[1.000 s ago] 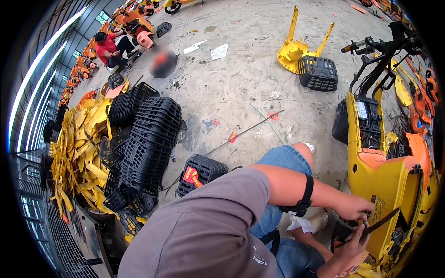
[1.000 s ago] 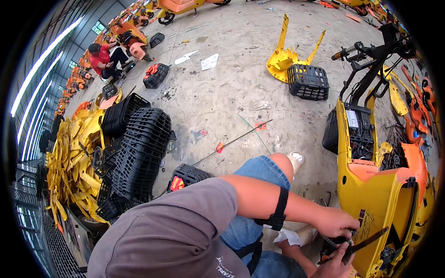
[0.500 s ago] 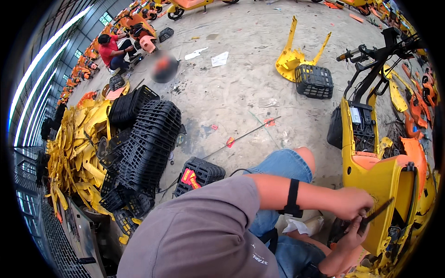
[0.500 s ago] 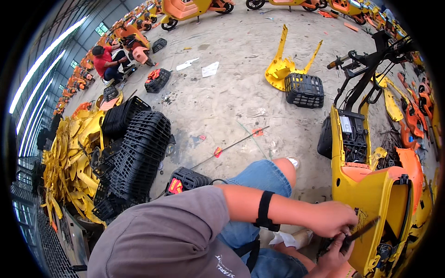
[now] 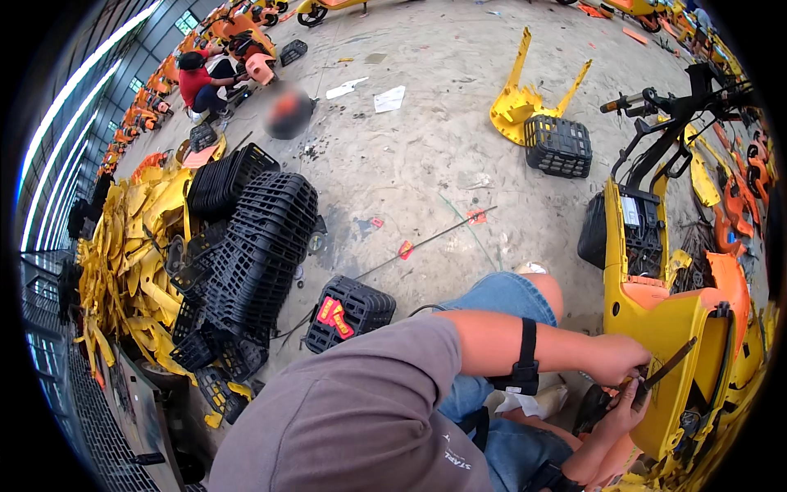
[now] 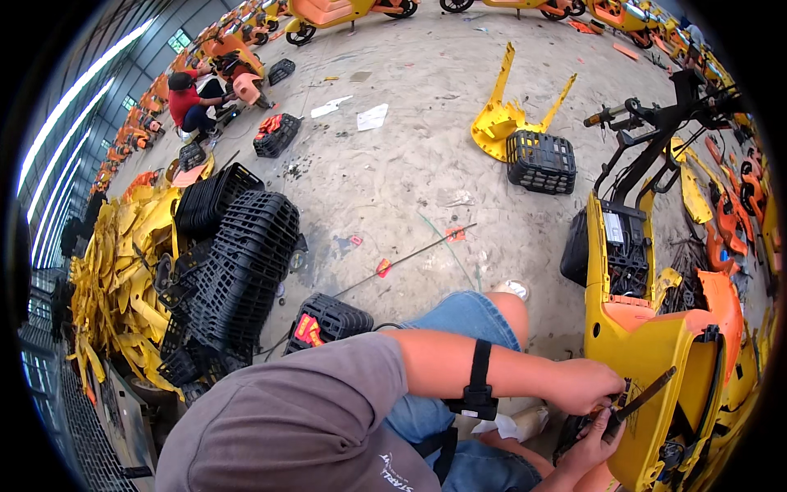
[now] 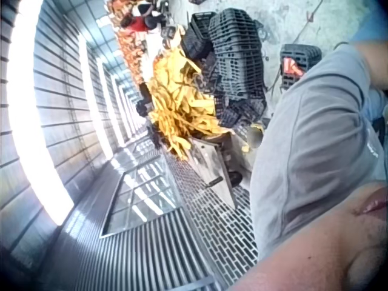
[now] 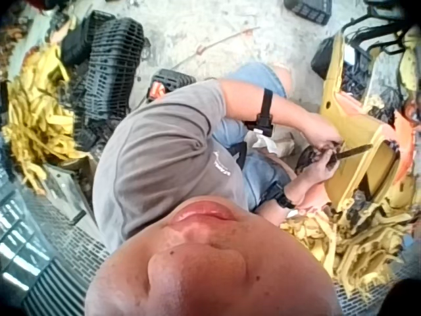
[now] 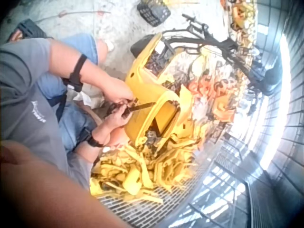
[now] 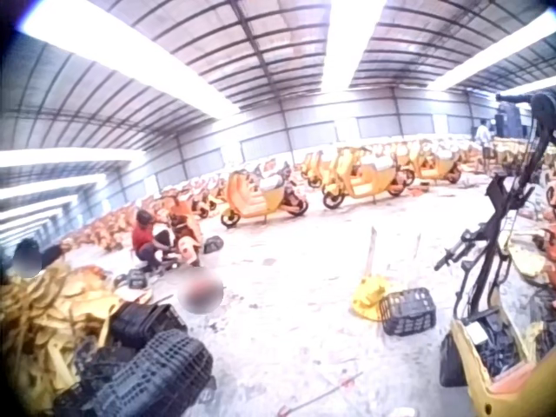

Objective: The person connects a metal chain to a component of a yellow scooter using a screwdriver and a metal rod while sitting on the floor.

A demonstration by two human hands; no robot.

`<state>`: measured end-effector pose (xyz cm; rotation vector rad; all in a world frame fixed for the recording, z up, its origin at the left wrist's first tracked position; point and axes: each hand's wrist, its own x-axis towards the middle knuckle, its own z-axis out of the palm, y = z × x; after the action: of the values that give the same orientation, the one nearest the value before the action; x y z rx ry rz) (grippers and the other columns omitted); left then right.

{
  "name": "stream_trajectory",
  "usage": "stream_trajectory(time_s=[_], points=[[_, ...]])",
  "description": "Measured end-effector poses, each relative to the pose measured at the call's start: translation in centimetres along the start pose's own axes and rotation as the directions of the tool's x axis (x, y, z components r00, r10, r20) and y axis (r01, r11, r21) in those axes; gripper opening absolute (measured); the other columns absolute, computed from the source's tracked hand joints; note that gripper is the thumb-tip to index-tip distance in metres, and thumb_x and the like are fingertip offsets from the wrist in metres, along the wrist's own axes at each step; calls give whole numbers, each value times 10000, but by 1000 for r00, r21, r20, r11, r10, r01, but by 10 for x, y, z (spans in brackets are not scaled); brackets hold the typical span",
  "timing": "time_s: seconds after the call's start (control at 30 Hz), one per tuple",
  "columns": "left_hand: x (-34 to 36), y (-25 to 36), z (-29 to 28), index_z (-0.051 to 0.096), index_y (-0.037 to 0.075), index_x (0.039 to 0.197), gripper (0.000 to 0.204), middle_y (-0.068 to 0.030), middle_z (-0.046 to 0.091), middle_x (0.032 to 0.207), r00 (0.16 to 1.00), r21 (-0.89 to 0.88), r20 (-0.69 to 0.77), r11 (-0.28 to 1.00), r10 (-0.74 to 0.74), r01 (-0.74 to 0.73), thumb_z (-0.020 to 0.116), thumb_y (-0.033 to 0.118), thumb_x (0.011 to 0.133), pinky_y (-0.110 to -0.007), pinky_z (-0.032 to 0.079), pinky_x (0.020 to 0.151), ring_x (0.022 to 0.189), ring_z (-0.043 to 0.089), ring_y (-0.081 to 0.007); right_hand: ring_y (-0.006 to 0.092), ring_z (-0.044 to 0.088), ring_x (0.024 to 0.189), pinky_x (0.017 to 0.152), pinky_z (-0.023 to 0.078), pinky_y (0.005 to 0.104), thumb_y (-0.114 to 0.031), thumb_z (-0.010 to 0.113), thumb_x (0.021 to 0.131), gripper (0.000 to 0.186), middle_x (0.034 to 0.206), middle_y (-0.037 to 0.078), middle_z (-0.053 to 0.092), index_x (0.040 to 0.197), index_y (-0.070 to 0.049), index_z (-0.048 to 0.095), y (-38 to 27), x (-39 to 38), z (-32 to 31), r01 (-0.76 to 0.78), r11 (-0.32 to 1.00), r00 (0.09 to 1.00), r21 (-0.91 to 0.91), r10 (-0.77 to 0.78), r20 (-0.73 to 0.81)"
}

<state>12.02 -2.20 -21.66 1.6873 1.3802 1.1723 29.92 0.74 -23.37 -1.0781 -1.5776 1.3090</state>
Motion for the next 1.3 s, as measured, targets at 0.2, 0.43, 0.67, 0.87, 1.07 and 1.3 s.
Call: stream_trajectory(time_s=[0.2, 0.43, 0.67, 0.87, 1.07, 1.3], points=[[5, -13, 4, 616, 1, 994, 178, -216, 661, 972, 998, 11, -54, 999, -36, 37, 654, 120, 867, -508, 502, 819, 976, 631, -431, 16, 378, 533, 464, 282, 196, -234, 592, 1037, 205, 739, -40, 551, 1065, -34, 625, 10, 10, 12, -32, 999, 997, -19, 31, -65], [5, -8, 1, 606, -14, 1015, 190, -223, 648, 991, 994, -117, -96, 992, -56, 44, 644, 127, 893, -504, 493, 814, 977, 623, -439, 18, 402, 543, 461, 299, 193, -223, 581, 1039, 203, 764, -26, 564, 1081, -26, 610, -5, 7, 23, 24, 999, 993, 38, -19, -118], [-5, -16, 4, 621, -14, 1026, 195, -217, 638, 1006, 989, -53, -148, 999, 3, -11, 650, 111, 879, -488, 491, 829, 1004, 609, -426, 13, 416, 518, 434, 298, 186, -195, 583, 1039, 164, 758, -30, 550, 1102, -44, 585, 4, -10, 30, -48, 999, 996, 0, 48, -70], [-5, -6, 4, 648, -1, 1072, 246, -206, 646, 1023, 994, -24, -103, 999, -31, 28, 670, 101, 849, -456, 509, 848, 1007, 636, -388, 10, 404, 515, 429, 294, 184, -167, 572, 1038, 131, 751, -36, 540, 1098, -50, 582, 7, -11, 26, -141, 988, 985, 64, 147, -92], [-12, -14, 2, 659, -12, 1099, 249, -217, 655, 1030, 997, -51, -73, 998, -32, 28, 686, 105, 881, -428, 515, 858, 1003, 627, -397, 26, 467, 602, 516, 367, 193, -119, 659, 980, 161, 798, -43, 580, 1102, -16, 641, -6, -22, 25, -199, 968, 975, 151, 211, -68], [-4, 14, -10, 660, 7, 1077, 226, -115, 656, 985, 996, -126, 68, 990, -59, 67, 735, 60, 870, -338, 516, 787, 887, 642, -244, 37, 512, 689, 592, 414, 201, -152, 681, 977, 207, 913, 2, 647, 1118, -8, 632, -22, -20, -10, -155, 956, 987, 247, 161, -1]])
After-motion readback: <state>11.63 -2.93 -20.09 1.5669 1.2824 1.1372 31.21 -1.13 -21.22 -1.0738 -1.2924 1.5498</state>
